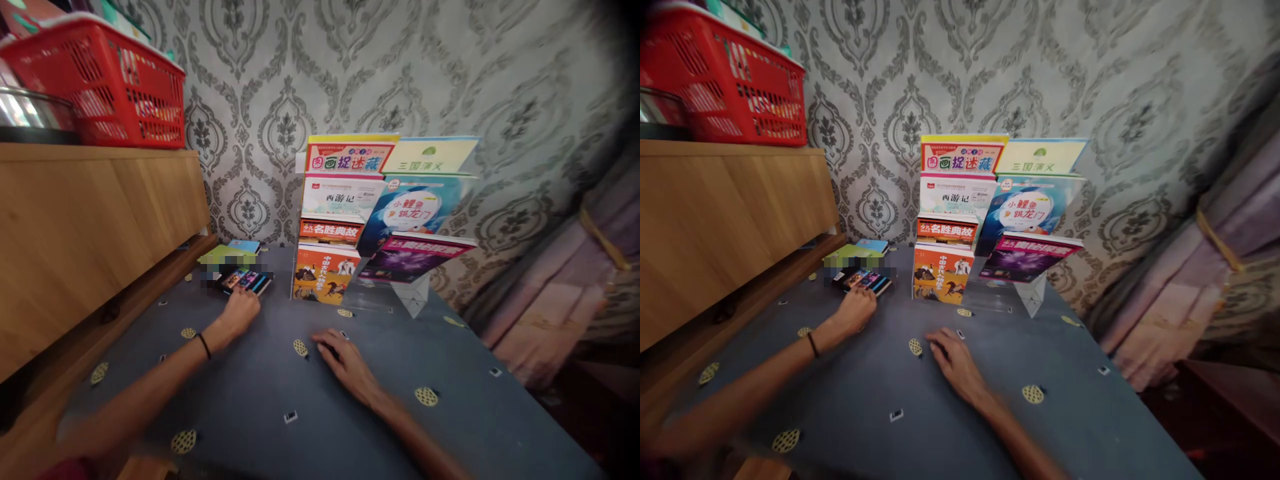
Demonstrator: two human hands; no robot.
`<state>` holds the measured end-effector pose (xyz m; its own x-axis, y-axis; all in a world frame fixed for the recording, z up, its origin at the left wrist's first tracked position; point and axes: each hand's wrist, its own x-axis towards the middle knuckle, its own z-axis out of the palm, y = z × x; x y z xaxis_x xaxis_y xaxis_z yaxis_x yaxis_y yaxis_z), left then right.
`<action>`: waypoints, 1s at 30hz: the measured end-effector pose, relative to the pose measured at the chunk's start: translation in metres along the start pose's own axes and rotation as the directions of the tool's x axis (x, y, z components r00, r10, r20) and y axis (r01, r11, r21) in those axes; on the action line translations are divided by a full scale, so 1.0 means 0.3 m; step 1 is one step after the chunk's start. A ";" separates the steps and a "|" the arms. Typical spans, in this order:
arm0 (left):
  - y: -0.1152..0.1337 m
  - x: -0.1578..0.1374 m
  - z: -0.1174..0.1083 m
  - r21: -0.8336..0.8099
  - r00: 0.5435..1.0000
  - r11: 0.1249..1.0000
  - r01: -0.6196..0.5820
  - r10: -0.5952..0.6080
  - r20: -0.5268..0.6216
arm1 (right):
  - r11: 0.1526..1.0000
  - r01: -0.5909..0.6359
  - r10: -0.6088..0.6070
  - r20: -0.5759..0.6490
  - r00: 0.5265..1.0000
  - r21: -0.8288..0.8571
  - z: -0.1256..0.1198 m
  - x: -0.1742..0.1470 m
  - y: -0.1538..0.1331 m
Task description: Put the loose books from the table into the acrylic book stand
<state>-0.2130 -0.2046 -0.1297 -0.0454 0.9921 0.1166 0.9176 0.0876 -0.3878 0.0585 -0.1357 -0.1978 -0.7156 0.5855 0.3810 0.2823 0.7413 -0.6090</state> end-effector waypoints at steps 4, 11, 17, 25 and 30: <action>0.237 -0.191 -0.034 -0.026 0.985 0.985 -0.169 0.169 -0.028 | 0.999 -0.020 0.023 -0.063 0.998 0.041 0.019 0.009 -0.020; 0.394 -0.461 -0.002 0.023 0.862 0.907 -0.421 0.407 -0.302 | 0.998 0.040 -0.043 -0.072 0.996 -0.039 0.027 -0.013 -0.024; 0.249 -0.563 0.013 -0.098 0.884 0.902 -0.421 0.383 -0.268 | 0.988 0.105 -0.095 0.081 0.992 -0.117 0.075 -0.041 -0.076; 0.105 -0.481 0.050 -0.535 0.958 0.799 -0.276 0.182 -0.222 | 0.956 0.117 -0.072 0.171 0.983 -0.271 0.062 -0.014 -0.125; 0.025 -0.334 0.136 -0.582 0.986 0.813 -0.010 -0.090 -0.142 | 0.929 0.219 -0.150 0.239 0.959 -0.298 0.122 0.095 -0.186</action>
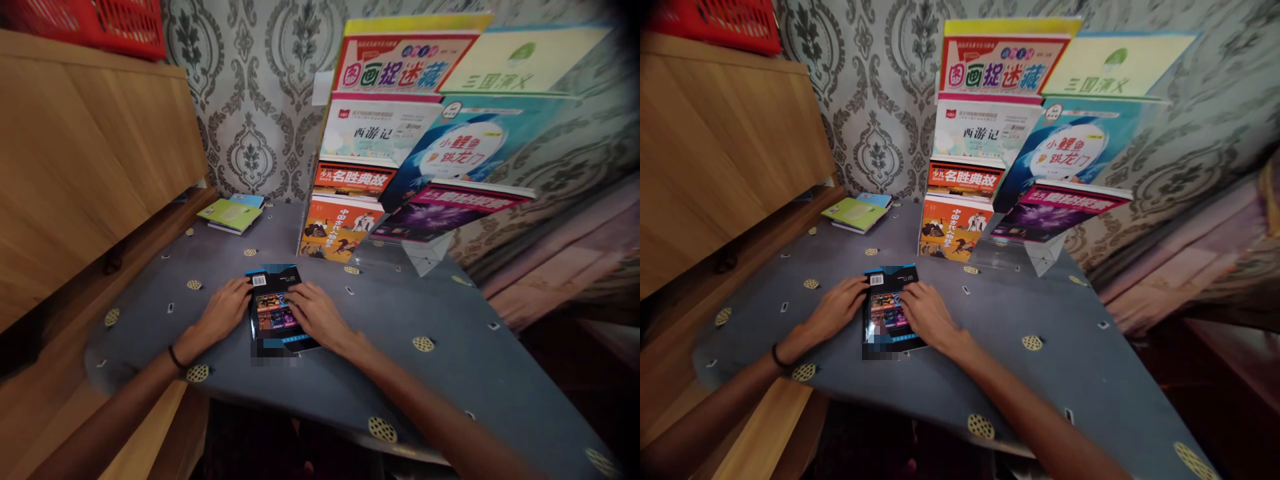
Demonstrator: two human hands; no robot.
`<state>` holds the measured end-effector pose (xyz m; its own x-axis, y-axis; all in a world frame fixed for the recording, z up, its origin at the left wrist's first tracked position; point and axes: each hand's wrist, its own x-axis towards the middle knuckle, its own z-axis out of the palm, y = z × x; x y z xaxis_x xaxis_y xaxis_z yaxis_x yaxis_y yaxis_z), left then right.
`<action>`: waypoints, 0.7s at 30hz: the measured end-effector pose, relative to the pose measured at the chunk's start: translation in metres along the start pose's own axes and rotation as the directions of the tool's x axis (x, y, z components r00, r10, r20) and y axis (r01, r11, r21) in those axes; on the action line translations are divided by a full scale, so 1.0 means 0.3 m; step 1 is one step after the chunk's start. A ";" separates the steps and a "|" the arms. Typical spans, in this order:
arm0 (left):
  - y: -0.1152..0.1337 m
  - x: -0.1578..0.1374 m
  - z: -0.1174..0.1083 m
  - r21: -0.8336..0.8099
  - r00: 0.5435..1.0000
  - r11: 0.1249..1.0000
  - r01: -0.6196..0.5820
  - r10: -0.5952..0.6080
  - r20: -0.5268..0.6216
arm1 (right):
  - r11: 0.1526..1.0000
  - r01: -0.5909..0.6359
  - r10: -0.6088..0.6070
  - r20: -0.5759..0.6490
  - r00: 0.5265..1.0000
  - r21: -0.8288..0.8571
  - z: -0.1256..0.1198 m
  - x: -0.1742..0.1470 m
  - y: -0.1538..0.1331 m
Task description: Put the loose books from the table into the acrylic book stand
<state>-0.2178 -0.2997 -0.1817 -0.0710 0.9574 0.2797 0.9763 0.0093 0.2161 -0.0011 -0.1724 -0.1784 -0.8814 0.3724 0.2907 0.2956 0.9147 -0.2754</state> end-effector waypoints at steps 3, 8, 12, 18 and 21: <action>-0.031 0.020 0.039 0.070 0.999 0.997 0.029 -0.028 -0.022 | 0.991 0.100 -0.102 0.016 0.995 0.090 0.054 0.107 -0.038; -0.042 -0.008 0.081 0.124 0.994 0.990 -0.062 0.072 -0.077 | 0.972 0.145 -0.166 0.108 0.980 0.183 0.146 0.258 -0.050; -0.047 -0.008 0.086 0.089 0.990 0.995 -0.055 0.066 -0.124 | 0.975 0.128 -0.160 0.171 0.972 0.181 0.178 0.307 -0.045; -0.053 -0.001 0.087 0.066 0.986 0.995 -0.071 0.081 -0.148 | 0.973 0.131 -0.156 0.124 0.980 0.189 0.179 0.294 -0.028; -0.061 -0.005 0.095 0.083 0.977 0.992 -0.095 0.109 -0.182 | 0.980 0.082 -0.097 0.075 0.992 0.181 0.171 0.264 0.004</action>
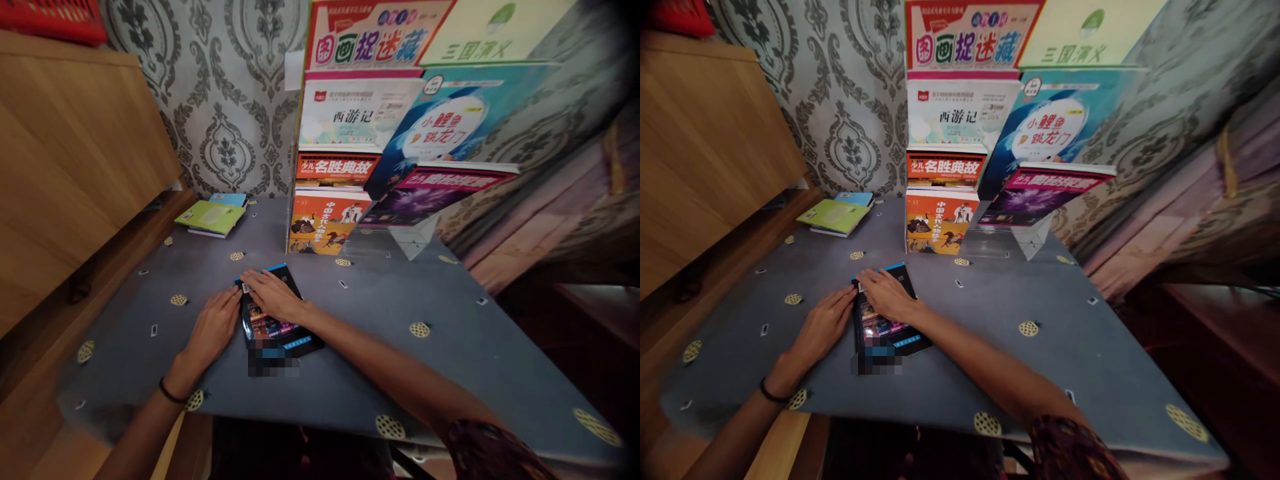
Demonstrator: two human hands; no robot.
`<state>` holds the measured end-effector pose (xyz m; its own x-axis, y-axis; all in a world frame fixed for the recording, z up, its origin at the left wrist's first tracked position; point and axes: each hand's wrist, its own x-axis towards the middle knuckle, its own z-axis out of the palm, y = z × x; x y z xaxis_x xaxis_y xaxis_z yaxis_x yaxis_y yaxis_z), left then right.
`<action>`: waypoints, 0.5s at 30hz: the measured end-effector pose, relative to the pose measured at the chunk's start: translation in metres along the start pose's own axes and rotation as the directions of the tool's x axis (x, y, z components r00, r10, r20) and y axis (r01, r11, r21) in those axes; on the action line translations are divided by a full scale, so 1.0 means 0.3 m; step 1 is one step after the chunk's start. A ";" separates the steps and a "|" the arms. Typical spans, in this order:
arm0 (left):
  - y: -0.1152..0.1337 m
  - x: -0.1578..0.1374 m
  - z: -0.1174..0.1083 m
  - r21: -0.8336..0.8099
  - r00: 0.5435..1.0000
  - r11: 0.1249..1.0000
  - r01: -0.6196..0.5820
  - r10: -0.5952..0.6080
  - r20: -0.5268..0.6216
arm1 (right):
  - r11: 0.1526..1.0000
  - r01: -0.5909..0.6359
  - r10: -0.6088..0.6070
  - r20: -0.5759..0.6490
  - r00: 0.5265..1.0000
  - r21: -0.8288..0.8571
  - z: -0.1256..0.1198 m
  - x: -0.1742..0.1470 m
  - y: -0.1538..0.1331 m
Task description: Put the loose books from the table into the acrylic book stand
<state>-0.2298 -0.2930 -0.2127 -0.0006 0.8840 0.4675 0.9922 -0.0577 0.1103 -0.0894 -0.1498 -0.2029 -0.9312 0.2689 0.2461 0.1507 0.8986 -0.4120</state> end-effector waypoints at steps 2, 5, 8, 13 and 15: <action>-0.004 -0.003 0.004 0.002 1.000 1.000 -0.010 0.010 -0.009 | 1.000 -0.030 0.030 -0.024 0.999 0.003 -0.013 -0.026 0.023; -0.005 -0.005 0.007 -0.014 1.000 1.000 0.006 -0.005 0.005 | 0.999 -0.037 0.037 -0.017 0.999 0.016 -0.042 -0.066 0.064; -0.006 -0.008 0.006 -0.024 1.000 1.000 0.018 -0.018 0.011 | 0.994 -0.105 0.106 -0.058 0.993 0.019 -0.071 -0.113 0.121; -0.003 0.002 -0.010 0.013 1.000 1.000 0.002 -0.002 0.007 | 0.987 -0.131 0.140 -0.099 0.985 0.091 -0.089 -0.177 0.206; 0.011 0.028 -0.020 0.047 1.000 0.999 -0.004 0.002 0.030 | 0.983 -0.126 0.141 -0.107 0.984 0.136 -0.091 -0.184 0.221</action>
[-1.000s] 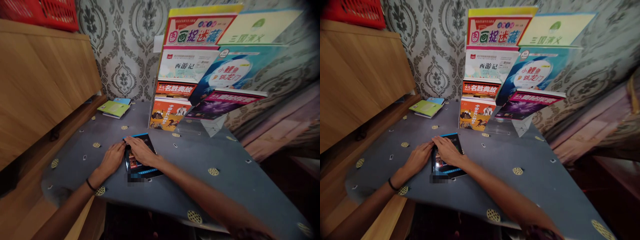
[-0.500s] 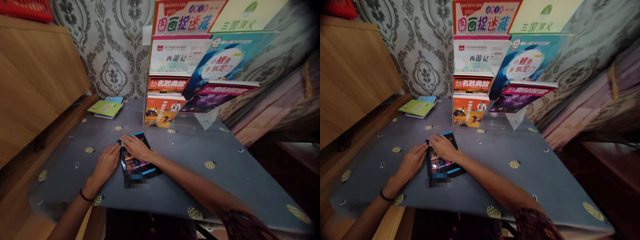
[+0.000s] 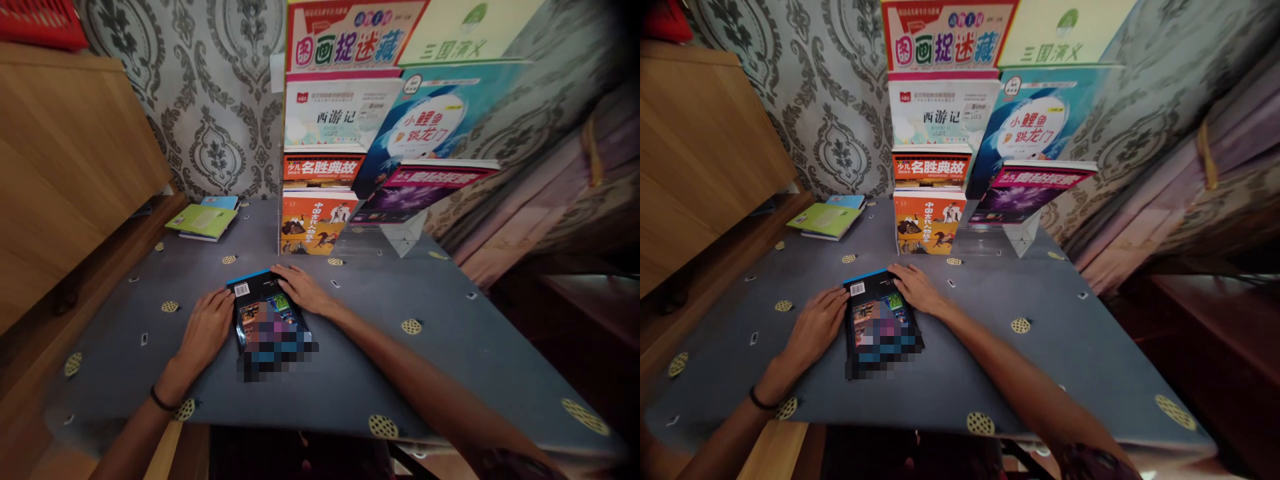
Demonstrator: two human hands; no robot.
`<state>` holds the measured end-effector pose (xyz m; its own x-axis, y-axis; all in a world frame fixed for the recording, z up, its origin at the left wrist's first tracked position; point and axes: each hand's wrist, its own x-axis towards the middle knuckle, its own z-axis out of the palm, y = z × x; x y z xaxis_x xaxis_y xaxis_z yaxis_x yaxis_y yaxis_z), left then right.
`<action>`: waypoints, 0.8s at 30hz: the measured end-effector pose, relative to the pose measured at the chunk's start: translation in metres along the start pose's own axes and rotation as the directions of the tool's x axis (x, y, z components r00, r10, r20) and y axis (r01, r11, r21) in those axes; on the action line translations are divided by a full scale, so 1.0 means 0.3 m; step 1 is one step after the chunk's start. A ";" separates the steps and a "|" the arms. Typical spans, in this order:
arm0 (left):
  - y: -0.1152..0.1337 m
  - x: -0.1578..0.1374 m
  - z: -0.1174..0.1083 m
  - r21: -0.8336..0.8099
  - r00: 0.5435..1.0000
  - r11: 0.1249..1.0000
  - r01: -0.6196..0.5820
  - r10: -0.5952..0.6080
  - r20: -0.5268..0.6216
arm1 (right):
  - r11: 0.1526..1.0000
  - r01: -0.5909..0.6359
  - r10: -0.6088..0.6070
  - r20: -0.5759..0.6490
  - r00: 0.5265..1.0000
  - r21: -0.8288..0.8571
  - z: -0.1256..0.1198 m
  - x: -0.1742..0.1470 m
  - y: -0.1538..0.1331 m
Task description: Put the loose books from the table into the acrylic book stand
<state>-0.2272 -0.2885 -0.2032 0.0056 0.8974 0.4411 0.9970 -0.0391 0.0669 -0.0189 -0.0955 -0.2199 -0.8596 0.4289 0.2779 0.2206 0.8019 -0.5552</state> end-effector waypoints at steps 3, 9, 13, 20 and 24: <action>0.047 0.067 -0.004 -0.024 0.998 0.999 -0.048 0.049 0.048 | 0.993 -0.005 0.008 -0.025 1.000 0.121 -0.011 0.002 0.008; 0.170 0.198 0.055 -0.125 0.948 0.956 -0.266 0.283 0.143 | 0.949 0.027 -0.005 -0.071 0.997 0.313 -0.029 0.002 0.018; 0.200 0.225 0.090 -0.149 0.942 0.954 -0.260 0.284 0.178 | 0.950 0.040 -0.017 -0.077 0.997 0.310 -0.019 0.003 0.028; 0.224 0.199 0.043 -0.201 0.912 0.940 -0.275 0.321 0.254 | 0.978 0.042 -0.028 -0.068 0.997 0.204 -0.003 0.008 0.028; 0.277 0.139 0.004 -0.253 0.887 0.916 -0.311 0.375 0.267 | 0.994 0.048 -0.044 -0.037 0.998 0.101 0.002 0.005 0.024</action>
<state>-0.1442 -0.2537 -0.1804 0.4000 0.8992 0.1772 0.8918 -0.4265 0.1508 -0.0189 -0.0892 -0.2240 -0.8508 0.4081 0.3310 0.1315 0.7753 -0.6177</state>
